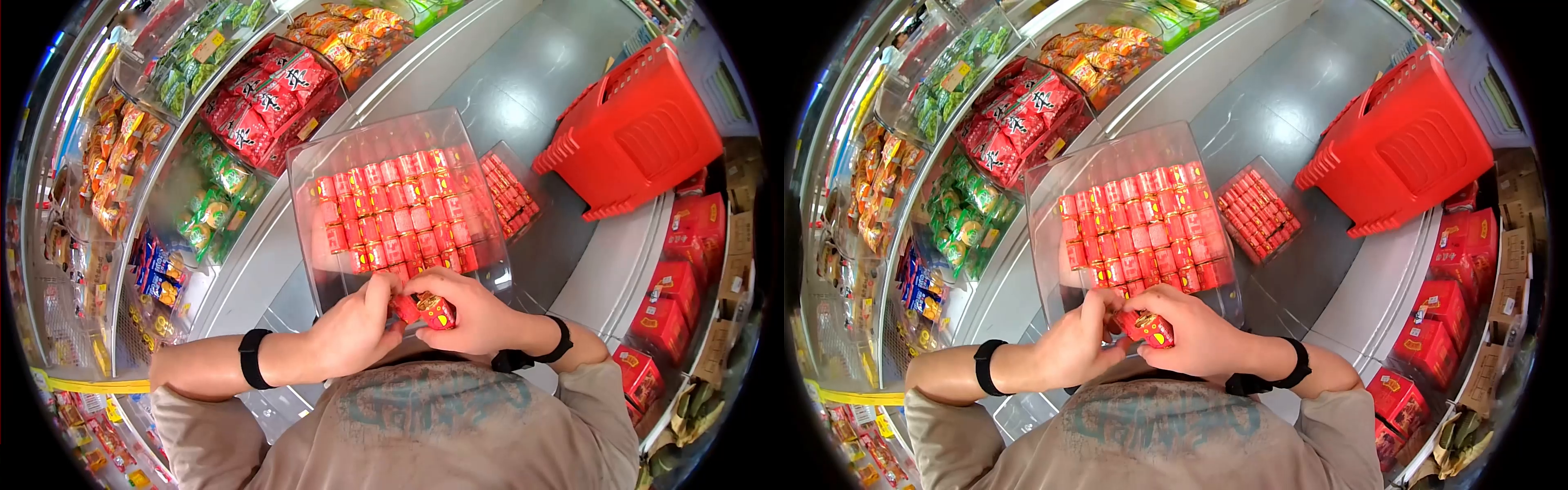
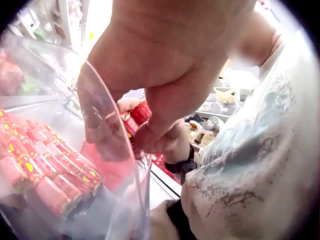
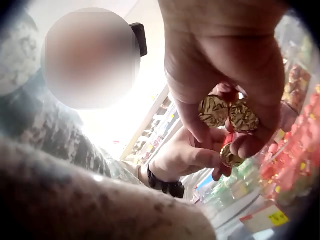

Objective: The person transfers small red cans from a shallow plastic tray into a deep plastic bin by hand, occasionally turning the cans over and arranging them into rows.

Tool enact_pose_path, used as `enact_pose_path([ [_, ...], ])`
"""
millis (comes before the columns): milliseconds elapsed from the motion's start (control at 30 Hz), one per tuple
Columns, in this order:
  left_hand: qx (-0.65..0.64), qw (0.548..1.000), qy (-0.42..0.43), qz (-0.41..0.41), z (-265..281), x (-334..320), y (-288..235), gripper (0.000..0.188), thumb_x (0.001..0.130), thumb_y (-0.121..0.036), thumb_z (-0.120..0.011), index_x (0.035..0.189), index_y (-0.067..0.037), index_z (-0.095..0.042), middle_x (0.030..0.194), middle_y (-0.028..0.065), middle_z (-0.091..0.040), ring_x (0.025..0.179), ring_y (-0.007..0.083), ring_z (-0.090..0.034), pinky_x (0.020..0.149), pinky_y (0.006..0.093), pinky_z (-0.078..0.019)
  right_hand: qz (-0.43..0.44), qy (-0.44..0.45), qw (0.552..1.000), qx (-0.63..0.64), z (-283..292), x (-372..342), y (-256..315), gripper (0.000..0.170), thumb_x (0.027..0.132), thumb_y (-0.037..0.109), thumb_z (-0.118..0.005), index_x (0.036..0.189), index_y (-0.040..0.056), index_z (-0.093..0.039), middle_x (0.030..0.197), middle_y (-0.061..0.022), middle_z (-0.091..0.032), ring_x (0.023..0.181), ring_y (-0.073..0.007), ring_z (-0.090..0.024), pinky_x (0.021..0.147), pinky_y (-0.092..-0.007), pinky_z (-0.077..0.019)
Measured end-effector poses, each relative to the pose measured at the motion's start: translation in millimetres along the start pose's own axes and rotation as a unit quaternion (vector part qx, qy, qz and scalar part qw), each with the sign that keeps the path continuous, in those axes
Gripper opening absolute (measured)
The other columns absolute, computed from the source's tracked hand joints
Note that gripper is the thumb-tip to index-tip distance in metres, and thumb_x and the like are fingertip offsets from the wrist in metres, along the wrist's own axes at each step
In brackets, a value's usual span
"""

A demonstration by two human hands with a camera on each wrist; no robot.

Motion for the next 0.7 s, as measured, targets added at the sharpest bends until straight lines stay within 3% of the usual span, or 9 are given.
enact_pose_path([
  [133, -0.021, 0.996, -0.027, -0.082, 1.5, 2.1, -5.0, 0.044, 0.077, 0.000, -0.070, 0.109, 0.002, -0.040, 0.097, 0.0255, -0.057, 0.088, 0.0440, -0.062, 0.070, 0.0464, -0.0521, -0.026, -0.017, 0.999, 0.034, -0.6, 1.8, -2.1, 0.046, 0.075, 0.007, -0.070, 0.118, 0.0025, -0.054, 0.113, -0.0161, -0.056, 0.108, -0.0318, -0.057, 0.093, -0.0385, -0.0463],
  [233, 0.013, 1.000, -0.010, -0.021, 2.9, 5.1, -1.4, 0.037, 0.076, 0.003, -0.066, 0.105, 0.002, -0.043, 0.097, 0.0249, -0.055, 0.090, 0.0434, -0.061, 0.072, 0.0458, -0.0518, 0.016, -0.031, 0.999, 0.032, -1.6, 2.4, -1.6, 0.044, 0.075, 0.006, -0.070, 0.117, 0.0034, -0.055, 0.112, -0.0154, -0.056, 0.109, -0.0317, -0.056, 0.092, -0.0386, -0.0467],
  [333, 0.180, 0.981, -0.033, -0.058, 9.1, 5.8, -5.4, 0.032, 0.076, 0.005, -0.065, 0.103, 0.001, -0.048, 0.104, 0.0226, -0.058, 0.089, 0.0410, -0.062, 0.072, 0.0443, -0.0535, 0.039, -0.074, 0.995, -0.048, 5.9, 0.5, 6.1, 0.042, 0.076, 0.006, -0.070, 0.116, 0.0046, -0.055, 0.110, -0.0146, -0.056, 0.109, -0.0321, -0.056, 0.093, -0.0388, -0.0463],
  [467, 0.272, 0.962, 0.009, 0.012, -5.2, 5.0, 12.1, 0.035, 0.073, 0.007, -0.060, 0.106, 0.003, -0.046, 0.102, 0.0265, -0.054, 0.092, 0.0427, -0.062, 0.074, 0.0458, -0.0554, 0.040, -0.130, 0.988, -0.068, 18.5, -8.3, -1.0, 0.044, 0.071, 0.002, -0.076, 0.111, 0.0044, -0.058, 0.112, -0.0130, -0.055, 0.106, -0.0298, -0.057, 0.090, -0.0369, -0.0471],
  [567, 0.325, 0.940, 0.061, 0.080, -9.6, 7.6, 12.3, 0.040, 0.073, 0.006, -0.061, 0.111, 0.004, -0.047, 0.109, 0.0277, -0.050, 0.087, 0.0408, -0.066, 0.069, 0.0451, -0.0576, 0.052, -0.144, 0.986, -0.064, 22.6, -10.9, 2.5, 0.044, 0.071, 0.002, -0.077, 0.110, 0.0047, -0.058, 0.112, -0.0131, -0.054, 0.107, -0.0298, -0.057, 0.090, -0.0373, -0.0474],
  [700, 0.349, 0.921, 0.111, 0.130, -17.1, 9.2, 17.7, 0.039, 0.074, 0.005, -0.061, 0.111, 0.005, -0.049, 0.111, 0.0284, -0.048, 0.080, 0.0384, -0.069, 0.064, 0.0443, -0.0586, 0.050, -0.137, 0.987, -0.061, 22.0, -14.0, 3.5, 0.036, 0.076, 0.005, -0.072, 0.108, 0.0035, -0.055, 0.110, -0.0131, -0.051, 0.109, -0.0309, -0.054, 0.090, -0.0381, -0.0467],
])
Point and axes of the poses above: each hand's wrist, its own x-axis towards the middle knuckle, its own z-axis out of the back of the hand, y = z × x, the point moved 8 cm from there along x, towards the middle knuckle
